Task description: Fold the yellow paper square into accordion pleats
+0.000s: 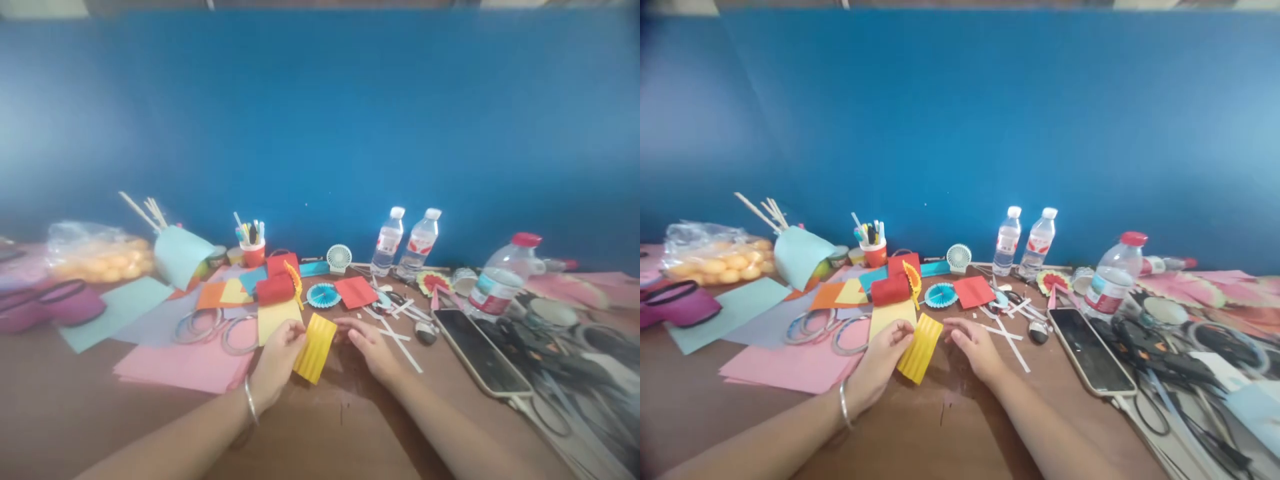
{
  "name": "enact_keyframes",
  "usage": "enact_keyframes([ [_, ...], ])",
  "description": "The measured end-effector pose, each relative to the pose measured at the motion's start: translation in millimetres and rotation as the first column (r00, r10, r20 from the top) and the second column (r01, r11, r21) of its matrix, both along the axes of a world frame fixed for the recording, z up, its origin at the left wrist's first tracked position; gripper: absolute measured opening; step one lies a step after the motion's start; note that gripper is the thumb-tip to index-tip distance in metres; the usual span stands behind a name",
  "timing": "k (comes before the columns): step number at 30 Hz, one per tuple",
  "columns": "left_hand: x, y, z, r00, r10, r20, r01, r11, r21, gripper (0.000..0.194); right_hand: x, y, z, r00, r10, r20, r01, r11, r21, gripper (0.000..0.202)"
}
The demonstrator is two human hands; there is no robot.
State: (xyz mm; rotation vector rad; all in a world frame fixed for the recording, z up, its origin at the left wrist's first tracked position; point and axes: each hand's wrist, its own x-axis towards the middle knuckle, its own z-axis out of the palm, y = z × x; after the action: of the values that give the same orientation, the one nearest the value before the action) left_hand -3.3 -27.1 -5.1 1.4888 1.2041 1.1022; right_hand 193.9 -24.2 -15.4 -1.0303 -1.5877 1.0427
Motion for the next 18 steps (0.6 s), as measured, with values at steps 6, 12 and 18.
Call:
enact_keyframes([
  [6,36,14,-16.0,0.97,0.009,0.242,0.01,0.997,-0.077,0.031,-21,-7,1.5,0.999,-0.054,0.001,0.054,0.999,-0.006,0.03],
  [12,26,10,-13.2,0.925,-0.199,0.323,0.246,0.963,-0.112,0.031,-24,-4,-11.6,0.991,-0.136,-0.003,0.136,0.988,-0.071,0.026],
  [18,10,13,-2.1,0.894,-0.308,0.325,0.354,0.931,-0.093,0.03,-18,-5,-11.4,0.986,-0.148,-0.072,0.139,0.984,-0.115,0.024],
])
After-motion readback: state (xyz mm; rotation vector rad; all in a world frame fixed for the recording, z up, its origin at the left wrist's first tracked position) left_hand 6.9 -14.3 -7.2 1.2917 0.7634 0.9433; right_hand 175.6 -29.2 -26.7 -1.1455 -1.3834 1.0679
